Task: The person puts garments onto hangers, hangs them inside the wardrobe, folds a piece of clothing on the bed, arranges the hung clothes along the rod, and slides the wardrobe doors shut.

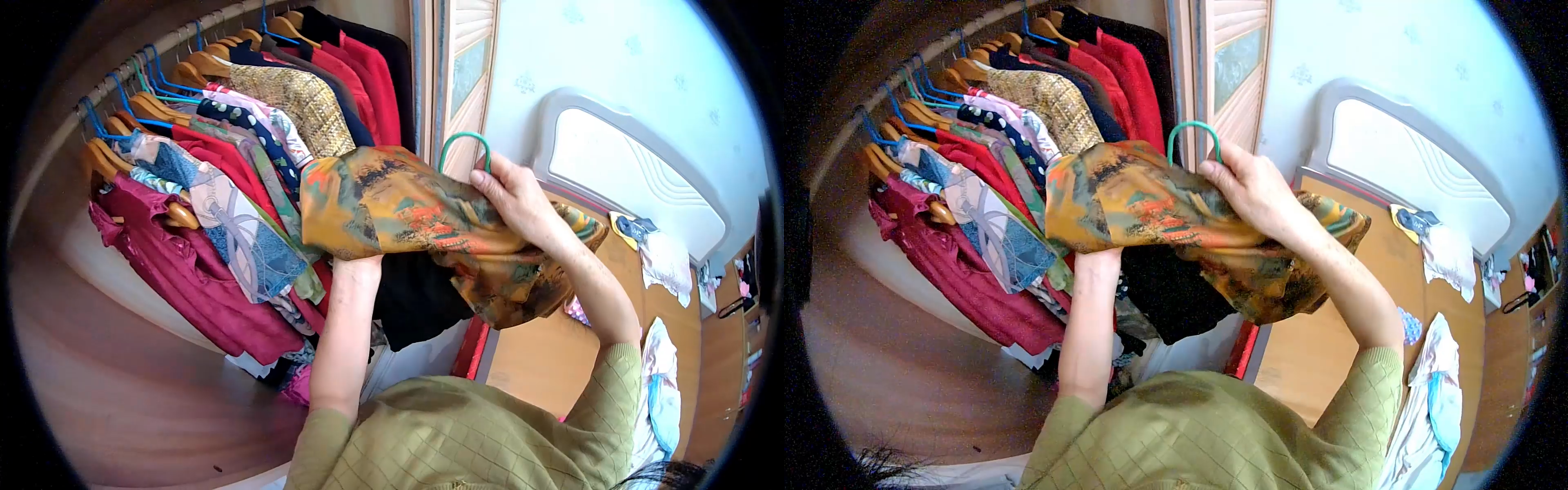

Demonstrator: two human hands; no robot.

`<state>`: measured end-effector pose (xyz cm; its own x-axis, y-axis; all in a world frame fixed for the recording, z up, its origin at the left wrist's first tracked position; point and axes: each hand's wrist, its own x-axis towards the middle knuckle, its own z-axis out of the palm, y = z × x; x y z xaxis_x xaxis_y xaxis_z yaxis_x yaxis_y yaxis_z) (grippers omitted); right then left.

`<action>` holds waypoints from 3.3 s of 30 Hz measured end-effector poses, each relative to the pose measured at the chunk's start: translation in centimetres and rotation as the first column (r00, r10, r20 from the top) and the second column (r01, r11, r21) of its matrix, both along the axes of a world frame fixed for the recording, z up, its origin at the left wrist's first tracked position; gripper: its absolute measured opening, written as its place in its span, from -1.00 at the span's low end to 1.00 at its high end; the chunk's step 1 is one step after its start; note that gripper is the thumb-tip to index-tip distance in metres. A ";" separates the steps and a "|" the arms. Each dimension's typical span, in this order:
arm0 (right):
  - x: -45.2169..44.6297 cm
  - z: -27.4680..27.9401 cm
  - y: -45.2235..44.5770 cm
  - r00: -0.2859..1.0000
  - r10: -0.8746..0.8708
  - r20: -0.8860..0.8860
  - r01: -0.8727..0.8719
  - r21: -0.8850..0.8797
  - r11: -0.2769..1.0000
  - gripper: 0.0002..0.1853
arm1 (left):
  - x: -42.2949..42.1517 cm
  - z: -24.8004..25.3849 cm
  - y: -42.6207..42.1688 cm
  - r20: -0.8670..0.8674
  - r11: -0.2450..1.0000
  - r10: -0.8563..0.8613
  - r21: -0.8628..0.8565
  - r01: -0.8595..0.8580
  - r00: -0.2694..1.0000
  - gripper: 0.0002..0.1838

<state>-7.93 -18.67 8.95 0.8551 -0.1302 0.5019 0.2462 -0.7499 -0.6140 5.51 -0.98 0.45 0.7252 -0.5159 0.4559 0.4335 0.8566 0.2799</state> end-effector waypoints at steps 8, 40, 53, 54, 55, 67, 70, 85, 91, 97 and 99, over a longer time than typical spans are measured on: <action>-1.2 0.0 2.4 0.994 0.012 -0.112 -0.028 -0.144 0.989 -0.74 | 3.4 1.3 -0.8 0.270 0.955 -0.238 -0.113 0.276 0.933 -0.56; -0.5 -3.1 2.7 0.999 -0.004 -0.041 -0.001 -0.120 0.993 -0.86 | -8.1 -9.8 6.3 0.024 0.791 0.140 0.599 -0.126 0.990 -0.70; 0.8 -9.4 2.4 0.962 0.168 -0.215 -0.163 0.040 0.986 -0.81 | -10.0 -5.6 7.7 -0.291 0.994 -0.097 -0.067 0.081 0.952 -0.45; 0.9 -8.6 2.5 0.953 0.175 -0.247 -0.169 0.047 0.985 -0.82 | -10.1 -6.0 6.9 -0.122 0.944 0.237 0.264 -0.199 0.964 -0.39; 1.1 -8.8 2.5 0.951 0.197 -0.237 -0.189 0.059 0.980 -0.82 | -10.3 -6.3 5.8 0.141 0.717 0.480 0.507 -0.479 0.866 -0.32; 2.4 -10.2 2.3 0.962 0.248 -0.112 -0.231 0.147 0.962 -0.79 | -11.8 -9.4 9.5 -0.509 0.955 0.291 0.204 -0.215 0.810 -0.45; 1.8 -10.0 2.8 0.973 0.224 -0.054 -0.212 0.170 0.962 -0.76 | -12.9 -9.1 12.0 -0.474 0.825 0.557 0.411 -0.389 0.681 -0.48; 0.3 -8.1 9.1 0.969 0.162 0.184 -0.208 0.269 0.940 -0.74 | -21.6 -11.5 19.1 0.494 -0.192 0.859 0.553 -0.810 0.133 -0.63; -1.4 -6.9 12.9 0.957 0.209 0.203 -0.235 0.113 0.965 -0.71 | -24.0 -18.2 19.0 0.813 -0.351 0.496 0.509 -0.786 0.305 -0.86; -1.3 -6.9 14.8 0.935 0.228 0.272 -0.226 -0.037 0.973 -0.73 | -27.6 -18.3 21.0 0.934 -0.420 0.279 0.329 -0.846 0.224 -0.89; -0.8 -7.0 15.1 0.934 0.229 0.273 -0.216 -0.078 0.973 -0.74 | -29.0 -16.8 21.3 0.974 -0.266 0.202 0.153 -0.952 0.100 -0.87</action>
